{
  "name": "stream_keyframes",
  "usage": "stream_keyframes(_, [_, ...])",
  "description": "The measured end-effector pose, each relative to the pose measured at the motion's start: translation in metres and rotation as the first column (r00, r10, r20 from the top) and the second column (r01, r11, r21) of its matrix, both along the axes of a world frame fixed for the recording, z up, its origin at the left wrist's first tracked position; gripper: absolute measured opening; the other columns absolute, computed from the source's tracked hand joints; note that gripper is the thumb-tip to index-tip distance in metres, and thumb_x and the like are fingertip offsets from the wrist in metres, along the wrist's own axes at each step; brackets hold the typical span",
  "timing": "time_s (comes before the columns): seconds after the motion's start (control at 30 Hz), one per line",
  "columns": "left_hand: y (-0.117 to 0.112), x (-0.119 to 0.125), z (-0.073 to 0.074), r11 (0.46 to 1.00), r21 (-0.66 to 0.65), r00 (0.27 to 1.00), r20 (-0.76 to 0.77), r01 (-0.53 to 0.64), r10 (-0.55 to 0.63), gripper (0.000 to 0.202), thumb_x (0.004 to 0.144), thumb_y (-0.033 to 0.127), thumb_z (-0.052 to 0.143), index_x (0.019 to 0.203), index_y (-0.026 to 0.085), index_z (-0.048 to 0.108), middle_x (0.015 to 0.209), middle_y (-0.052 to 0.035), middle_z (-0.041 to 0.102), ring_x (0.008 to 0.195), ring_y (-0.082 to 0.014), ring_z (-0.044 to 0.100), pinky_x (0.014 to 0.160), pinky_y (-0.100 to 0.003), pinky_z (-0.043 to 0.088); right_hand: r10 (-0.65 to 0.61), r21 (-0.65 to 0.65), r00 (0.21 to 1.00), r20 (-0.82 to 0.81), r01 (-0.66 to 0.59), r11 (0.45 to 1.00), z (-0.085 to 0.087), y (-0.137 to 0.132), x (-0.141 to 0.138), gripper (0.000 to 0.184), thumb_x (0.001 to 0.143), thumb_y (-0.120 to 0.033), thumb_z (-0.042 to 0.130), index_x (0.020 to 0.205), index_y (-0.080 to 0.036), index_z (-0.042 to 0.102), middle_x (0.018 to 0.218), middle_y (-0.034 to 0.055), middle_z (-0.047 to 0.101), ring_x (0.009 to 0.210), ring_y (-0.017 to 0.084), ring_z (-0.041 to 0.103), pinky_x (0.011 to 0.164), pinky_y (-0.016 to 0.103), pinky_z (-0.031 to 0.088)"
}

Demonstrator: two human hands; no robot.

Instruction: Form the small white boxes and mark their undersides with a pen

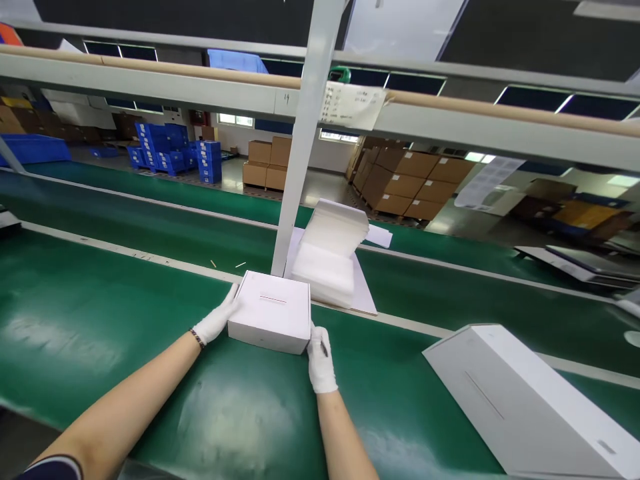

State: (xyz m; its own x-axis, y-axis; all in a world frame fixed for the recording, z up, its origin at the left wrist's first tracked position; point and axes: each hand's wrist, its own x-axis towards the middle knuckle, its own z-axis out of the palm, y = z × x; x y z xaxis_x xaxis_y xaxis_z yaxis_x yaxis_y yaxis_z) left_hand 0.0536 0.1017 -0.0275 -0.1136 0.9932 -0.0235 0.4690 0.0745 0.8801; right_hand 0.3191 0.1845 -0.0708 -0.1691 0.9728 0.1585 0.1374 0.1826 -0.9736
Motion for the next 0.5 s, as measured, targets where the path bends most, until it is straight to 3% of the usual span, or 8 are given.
stream_keyframes(0.1, [-0.017,0.012,0.0,0.998,0.017,0.997,-0.059,-0.053,0.054,0.08,0.098,0.052,0.033,0.158,0.015,-0.005,0.164,-0.0138,0.014,0.15,-0.0297,0.019,0.122,-0.048,0.021,-0.065,-0.021,0.991,-0.116,0.062,0.998,0.009,-0.01,-0.005,0.052,0.085,-0.077,0.023,0.076,-0.027,0.034,0.078,0.0032,0.063,0.078,0.022,0.062,0.071,0.035,0.05])
stream_keyframes(0.23, [-0.074,0.019,-0.032,0.99,0.144,0.961,-0.273,0.004,0.036,0.068,0.095,0.037,0.043,0.157,0.024,0.017,0.166,-0.0064,0.0,0.152,-0.029,0.006,0.123,-0.05,0.014,-0.042,-0.091,0.918,-0.394,0.007,0.996,0.017,-0.036,0.012,0.052,0.087,-0.076,0.038,0.074,-0.026,0.03,0.087,0.004,0.068,0.084,0.022,0.066,0.069,0.035,0.052])
stream_keyframes(0.33, [-0.103,0.022,-0.044,0.965,0.259,0.946,-0.301,-0.042,0.121,0.06,0.098,0.035,0.038,0.155,0.026,0.025,0.167,-0.0047,0.001,0.152,-0.0279,0.005,0.123,-0.051,0.014,-0.009,-0.074,0.913,-0.409,-0.023,0.997,0.023,-0.069,0.03,0.047,0.091,-0.07,0.043,0.076,-0.025,0.038,0.064,-0.0011,0.06,0.066,0.019,0.062,0.058,0.03,0.048])
stream_keyframes(0.4, [-0.107,0.026,-0.032,0.98,0.165,0.964,-0.22,-0.114,0.149,0.058,0.099,0.045,0.038,0.153,0.024,0.033,0.166,-0.0066,0.008,0.152,-0.0292,0.008,0.123,-0.051,0.012,0.104,-0.031,0.936,-0.338,-0.121,0.992,0.029,-0.092,0.04,0.046,0.094,-0.068,0.039,0.079,-0.025,0.042,0.055,-0.0035,0.054,0.048,0.015,0.05,0.048,0.027,0.041])
stream_keyframes(0.43, [-0.105,0.029,-0.022,0.989,0.097,0.984,-0.13,-0.112,0.124,0.061,0.099,0.051,0.036,0.152,0.022,0.035,0.165,-0.0075,0.013,0.151,-0.0291,0.011,0.124,-0.05,0.012,0.178,-0.014,0.932,-0.317,-0.192,0.981,0.034,-0.101,0.045,0.047,0.094,-0.069,0.038,0.08,-0.025,0.043,0.059,-0.0024,0.057,0.043,0.013,0.045,0.045,0.026,0.038])
stream_keyframes(0.5, [-0.097,0.037,0.002,1.0,-0.002,0.991,0.136,0.0,0.0,0.067,0.099,0.059,0.028,0.153,0.02,0.034,0.162,-0.0086,0.027,0.149,-0.0272,0.024,0.124,-0.046,0.018,0.325,0.026,0.896,-0.304,-0.333,0.942,0.051,-0.113,0.056,0.051,0.089,-0.076,0.042,0.088,-0.025,0.046,0.081,0.0048,0.069,0.043,0.012,0.046,0.042,0.026,0.036])
